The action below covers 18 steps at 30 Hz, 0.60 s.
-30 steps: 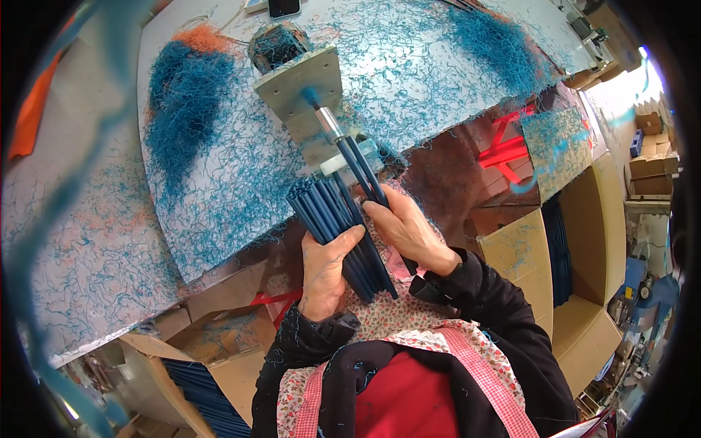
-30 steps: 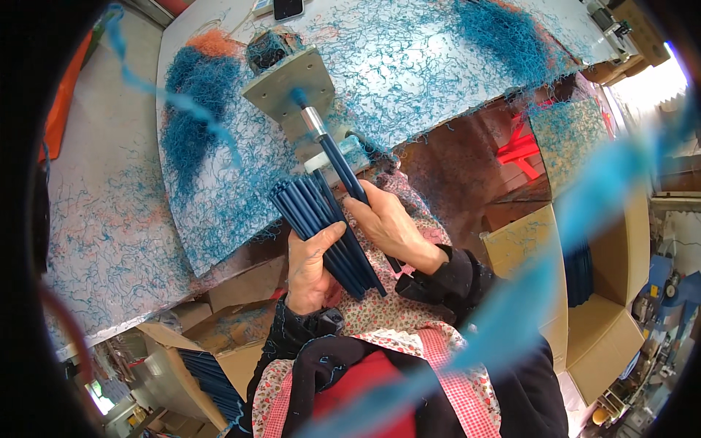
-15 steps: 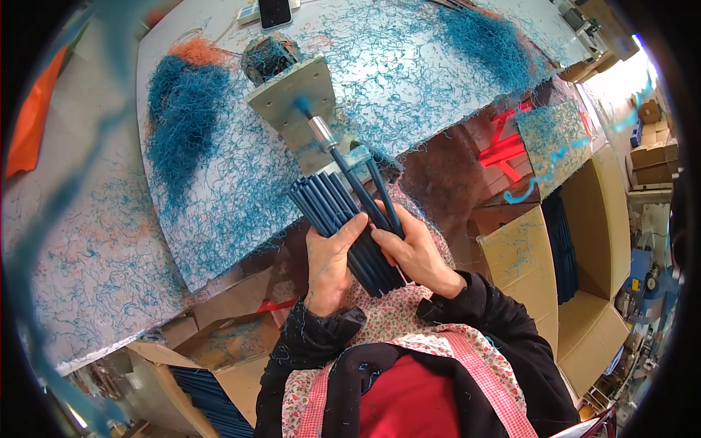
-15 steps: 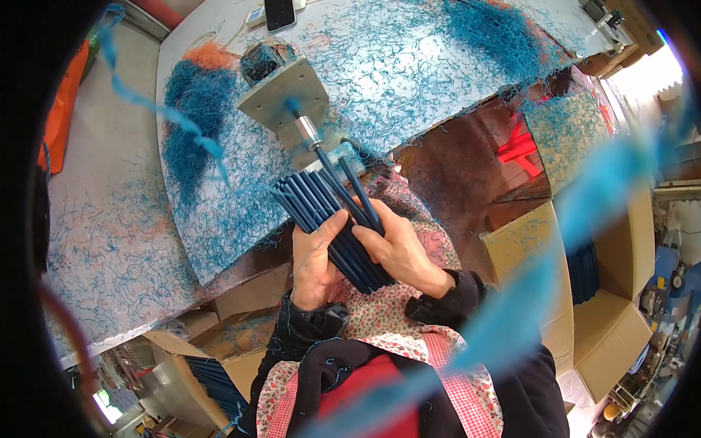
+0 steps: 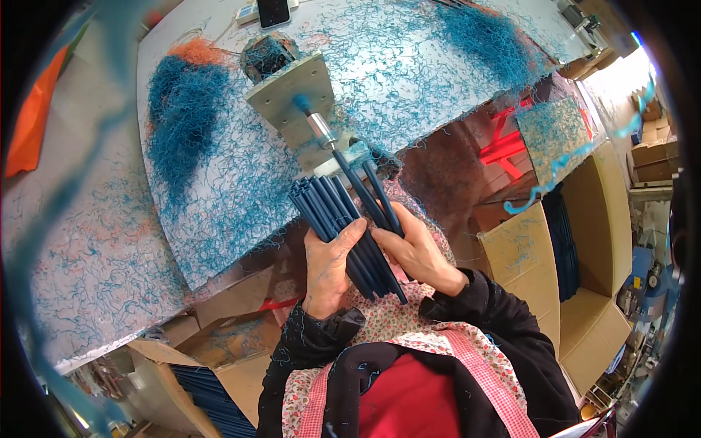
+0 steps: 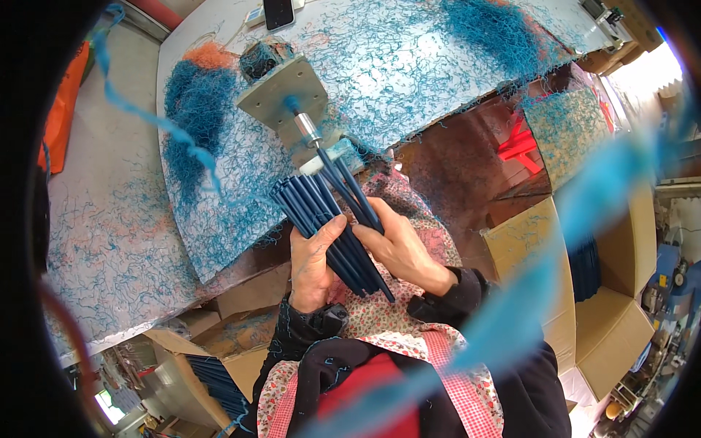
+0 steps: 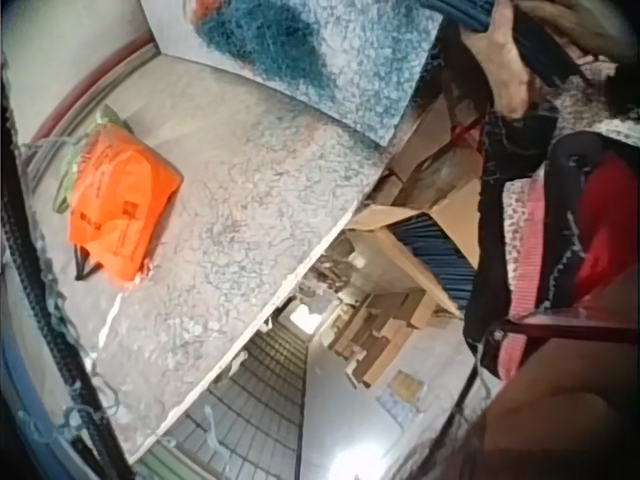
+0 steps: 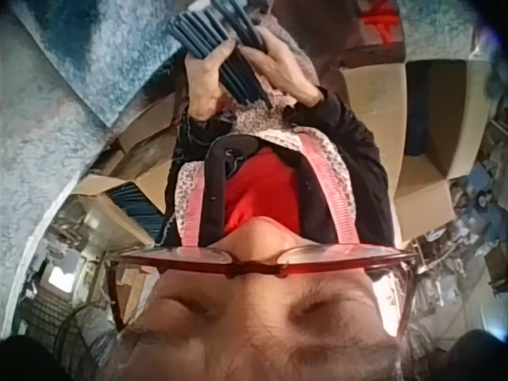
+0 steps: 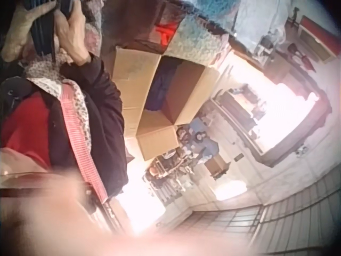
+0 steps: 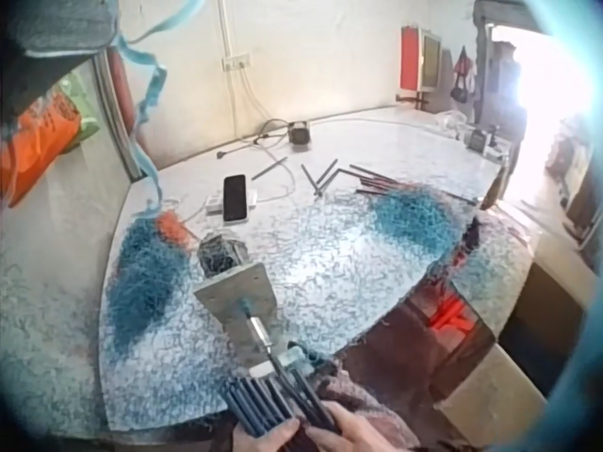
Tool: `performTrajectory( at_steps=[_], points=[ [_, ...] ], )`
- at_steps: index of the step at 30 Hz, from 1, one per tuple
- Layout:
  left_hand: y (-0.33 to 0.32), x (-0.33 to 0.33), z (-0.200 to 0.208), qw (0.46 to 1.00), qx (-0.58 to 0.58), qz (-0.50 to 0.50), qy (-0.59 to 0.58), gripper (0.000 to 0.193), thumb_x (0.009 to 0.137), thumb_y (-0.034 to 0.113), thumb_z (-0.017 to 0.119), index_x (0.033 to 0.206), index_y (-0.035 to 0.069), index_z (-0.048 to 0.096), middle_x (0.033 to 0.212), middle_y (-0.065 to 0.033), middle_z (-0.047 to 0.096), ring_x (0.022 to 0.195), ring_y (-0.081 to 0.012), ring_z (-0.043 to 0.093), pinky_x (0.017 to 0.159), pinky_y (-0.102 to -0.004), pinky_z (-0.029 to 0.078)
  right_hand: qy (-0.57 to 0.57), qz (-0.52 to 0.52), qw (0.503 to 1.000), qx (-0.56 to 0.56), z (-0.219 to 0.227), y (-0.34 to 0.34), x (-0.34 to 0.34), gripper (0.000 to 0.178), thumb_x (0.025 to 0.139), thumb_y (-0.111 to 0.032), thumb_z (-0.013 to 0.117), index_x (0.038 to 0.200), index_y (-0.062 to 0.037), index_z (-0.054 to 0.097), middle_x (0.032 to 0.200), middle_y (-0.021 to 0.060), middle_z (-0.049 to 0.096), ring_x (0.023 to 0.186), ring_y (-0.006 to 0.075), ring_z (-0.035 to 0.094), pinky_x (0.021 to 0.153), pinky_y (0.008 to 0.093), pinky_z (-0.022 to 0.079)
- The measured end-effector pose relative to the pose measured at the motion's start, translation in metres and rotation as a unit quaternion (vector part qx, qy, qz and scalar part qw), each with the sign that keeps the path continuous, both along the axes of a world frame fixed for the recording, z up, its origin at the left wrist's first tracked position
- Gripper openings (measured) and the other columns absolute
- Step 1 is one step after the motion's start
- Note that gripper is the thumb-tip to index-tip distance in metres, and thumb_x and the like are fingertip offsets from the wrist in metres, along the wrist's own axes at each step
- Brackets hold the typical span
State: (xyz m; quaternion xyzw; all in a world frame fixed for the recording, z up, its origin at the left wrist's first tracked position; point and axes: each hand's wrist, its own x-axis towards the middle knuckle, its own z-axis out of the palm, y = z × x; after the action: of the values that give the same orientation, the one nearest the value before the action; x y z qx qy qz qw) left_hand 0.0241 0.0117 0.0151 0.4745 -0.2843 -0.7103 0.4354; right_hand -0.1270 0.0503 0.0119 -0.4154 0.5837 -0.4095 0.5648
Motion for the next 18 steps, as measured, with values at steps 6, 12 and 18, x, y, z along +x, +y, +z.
performTrajectory(
  at_steps=[6,12,18],
  points=[
    [-0.006,0.001,-0.004,0.999,-0.016,0.005,-0.031,0.025,0.080,0.008,0.078,0.100,0.002,0.064,0.089,-0.0053,0.067,0.077,-0.0120,0.065,0.069,-0.0253,0.053,-0.054,0.012,0.998,0.013,-0.010,-0.009,-0.009,0.030,0.091,-0.016,0.061,0.116,-0.0005,0.056,0.071,0.0036,0.060,0.063,0.0086,0.054,0.054,0.0270,0.042],
    [-0.014,-0.011,-0.008,0.998,-0.024,0.022,0.052,0.032,0.077,0.009,0.080,0.103,-0.001,0.063,0.087,-0.0068,0.067,0.076,-0.0144,0.066,0.065,-0.0253,0.054,-0.087,-0.018,0.996,0.027,0.010,0.019,0.004,0.038,0.085,-0.011,0.070,0.117,-0.0009,0.051,0.072,0.0016,0.058,0.062,0.0082,0.058,0.053,0.0259,0.045],
    [-0.007,-0.008,-0.006,1.000,0.009,0.013,0.026,0.033,0.080,0.003,0.074,0.109,-0.001,0.060,0.091,-0.0060,0.065,0.080,-0.0149,0.065,0.071,-0.0279,0.054,-0.078,-0.032,0.996,0.021,0.003,-0.001,-0.003,0.028,0.088,-0.015,0.065,0.112,-0.0006,0.059,0.071,0.0004,0.056,0.060,0.0074,0.053,0.052,0.0255,0.043]
  ],
)
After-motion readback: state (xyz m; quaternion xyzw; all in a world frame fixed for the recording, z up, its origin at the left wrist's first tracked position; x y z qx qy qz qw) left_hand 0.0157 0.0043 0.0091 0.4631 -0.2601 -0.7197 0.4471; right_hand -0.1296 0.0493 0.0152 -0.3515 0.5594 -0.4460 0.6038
